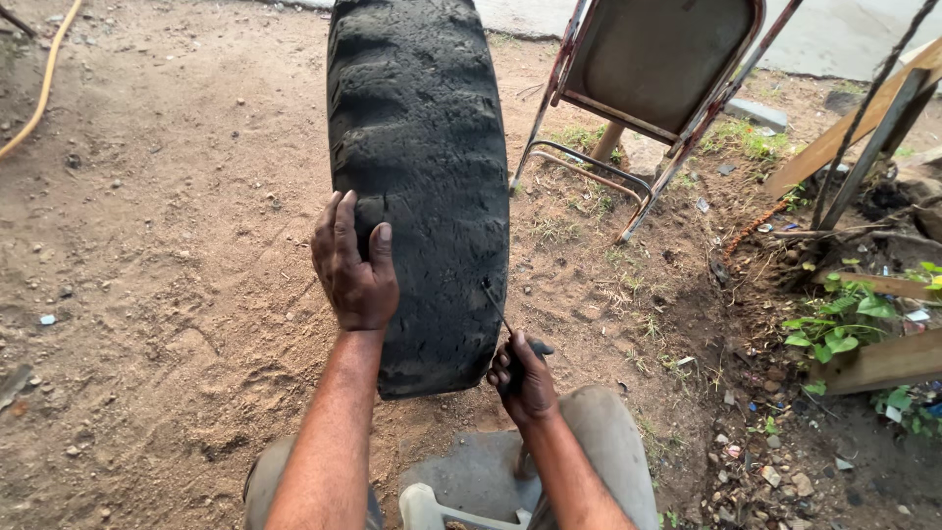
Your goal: The person uses a metal tool to scrape and clean the surface of a large, upright tire. They hold the tire steady with one hand while working the tool along the tread and sidewall to remove debris.
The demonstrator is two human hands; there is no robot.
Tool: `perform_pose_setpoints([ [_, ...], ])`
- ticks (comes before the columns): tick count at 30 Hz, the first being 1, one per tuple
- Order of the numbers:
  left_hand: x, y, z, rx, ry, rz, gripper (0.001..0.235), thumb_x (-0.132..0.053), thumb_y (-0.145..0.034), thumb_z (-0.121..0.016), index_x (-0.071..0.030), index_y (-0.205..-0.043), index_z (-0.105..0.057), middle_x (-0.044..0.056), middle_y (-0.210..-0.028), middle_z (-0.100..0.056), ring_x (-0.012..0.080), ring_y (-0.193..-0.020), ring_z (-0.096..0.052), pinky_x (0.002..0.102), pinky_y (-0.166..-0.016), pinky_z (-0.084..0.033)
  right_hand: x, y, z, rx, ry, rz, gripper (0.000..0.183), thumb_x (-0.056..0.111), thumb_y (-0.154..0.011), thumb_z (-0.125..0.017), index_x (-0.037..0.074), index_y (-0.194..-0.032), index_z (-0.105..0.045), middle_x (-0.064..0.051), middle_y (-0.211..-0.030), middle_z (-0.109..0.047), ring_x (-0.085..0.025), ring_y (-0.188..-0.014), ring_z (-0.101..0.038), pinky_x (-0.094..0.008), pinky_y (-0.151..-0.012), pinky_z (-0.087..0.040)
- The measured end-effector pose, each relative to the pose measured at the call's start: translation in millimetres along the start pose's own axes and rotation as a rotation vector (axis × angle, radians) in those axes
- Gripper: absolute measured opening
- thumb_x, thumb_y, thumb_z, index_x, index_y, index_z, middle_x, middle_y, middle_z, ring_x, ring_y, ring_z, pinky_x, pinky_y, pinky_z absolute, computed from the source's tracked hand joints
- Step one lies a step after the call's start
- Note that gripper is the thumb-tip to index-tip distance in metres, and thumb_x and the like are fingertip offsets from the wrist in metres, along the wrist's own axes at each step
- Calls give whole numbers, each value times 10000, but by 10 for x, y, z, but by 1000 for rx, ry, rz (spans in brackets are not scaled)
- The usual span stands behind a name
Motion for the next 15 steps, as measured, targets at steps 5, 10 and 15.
perform_pose_setpoints([
  [5,3,2,27,30,-16,1,538,-464,-1125,-505,-109,-1528,-478,176,-1553,-490,367,-1459,-440,534,-1213,-346,9,-139,54,14,44,-27,237,358,-988,-663,171,-876,-570,31,-717,-569,-99,-561,-504,-295,-566,-463],
  [10,11,19,31,37,-38,0,531,-463,-1124,-498,-113,-1523,-475,174,-1551,-484,363,-1453,-441,535,-1214,-348,-24,-212,109,13,72,-81,233,391,-980,-682,190,-901,-594,52,-701,-576,-70,-537,-483,-260,-530,-433],
  [15,24,44,49,31,-48,-16,529,-461,-1128,-497,-111,-1524,-471,178,-1547,-485,368,-1452,-447,527,-1208,-361,-63,-189,84,35,65,-128,273,431,-970,-666,168,-918,-614,41,-710,-584,-65,-529,-473,-243,-509,-423],
])
Point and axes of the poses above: each hand's wrist, its own y-axis away from the middle knuckle, its own z-axis out of the back of the hand, x = y × z, the point moved 2 cm from there along -y, towards the middle knuckle
